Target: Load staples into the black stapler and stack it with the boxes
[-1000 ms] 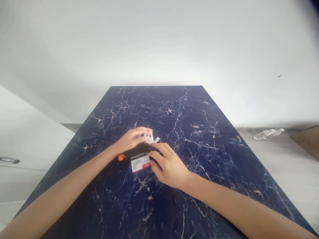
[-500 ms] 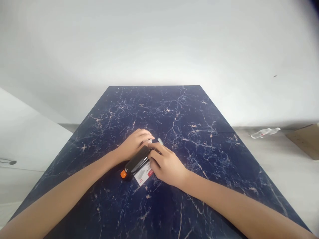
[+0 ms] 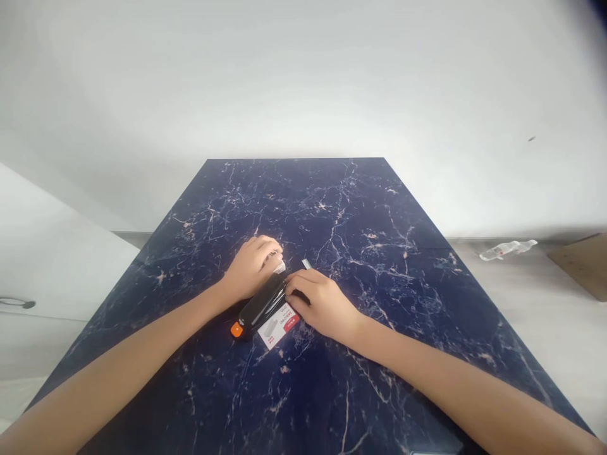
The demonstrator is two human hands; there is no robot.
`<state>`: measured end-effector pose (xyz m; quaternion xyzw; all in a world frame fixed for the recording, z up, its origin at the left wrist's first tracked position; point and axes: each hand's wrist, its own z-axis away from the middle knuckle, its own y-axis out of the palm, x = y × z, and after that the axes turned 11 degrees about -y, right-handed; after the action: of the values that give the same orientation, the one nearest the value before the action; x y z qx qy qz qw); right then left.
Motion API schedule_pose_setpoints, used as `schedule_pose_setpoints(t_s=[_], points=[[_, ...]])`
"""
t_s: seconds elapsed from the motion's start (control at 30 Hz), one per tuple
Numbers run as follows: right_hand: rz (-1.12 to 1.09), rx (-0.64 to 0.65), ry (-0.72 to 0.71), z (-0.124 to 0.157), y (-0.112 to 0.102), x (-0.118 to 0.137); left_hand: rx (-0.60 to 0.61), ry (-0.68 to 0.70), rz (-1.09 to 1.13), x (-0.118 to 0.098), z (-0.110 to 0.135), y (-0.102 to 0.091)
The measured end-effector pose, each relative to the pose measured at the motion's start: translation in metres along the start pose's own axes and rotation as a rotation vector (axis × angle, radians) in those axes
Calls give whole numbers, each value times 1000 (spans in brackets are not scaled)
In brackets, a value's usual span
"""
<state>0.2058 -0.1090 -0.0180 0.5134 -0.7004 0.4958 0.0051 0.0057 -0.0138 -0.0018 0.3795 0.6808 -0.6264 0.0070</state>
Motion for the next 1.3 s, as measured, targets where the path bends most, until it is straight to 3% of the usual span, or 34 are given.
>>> schedule_pose_setpoints(t_s=[0.13, 0.27, 0.37, 0.43, 0.53, 0.67, 0.8, 0.9, 0.97, 1.13, 1.3], points=[[57, -69, 92, 0, -4, 1, -2, -39, 140, 0, 3, -6], [221, -172, 110, 1, -9, -8, -211, -31, 207, -5, 25, -13], [237, -101, 55, 3, -11, -21, -328, 173, 298, -13, 54, -20], [198, -56, 26, 3, -11, -25, -253, 341, 286, -19, 72, -23], [154, -91, 8, 2, -14, -21, -82, 349, 189, -19, 86, -24], [27, -58, -72, 0, -20, -10, -106, 381, 20, 2, 78, -21], [-88, 38, -41, -2, -24, -8, 22, 259, -116, 18, 65, -22], [-102, 17, 50, -3, -24, -10, 138, 168, -135, 14, 61, -26], [-123, -24, 132, -3, -23, -12, 147, 127, -159, 10, 62, -25], [-117, -220, 372, 0, -22, -24, -8, 30, -217, 9, 62, -16], [105, -361, 415, 2, -24, -31, -171, -167, -218, 16, 55, -18]])
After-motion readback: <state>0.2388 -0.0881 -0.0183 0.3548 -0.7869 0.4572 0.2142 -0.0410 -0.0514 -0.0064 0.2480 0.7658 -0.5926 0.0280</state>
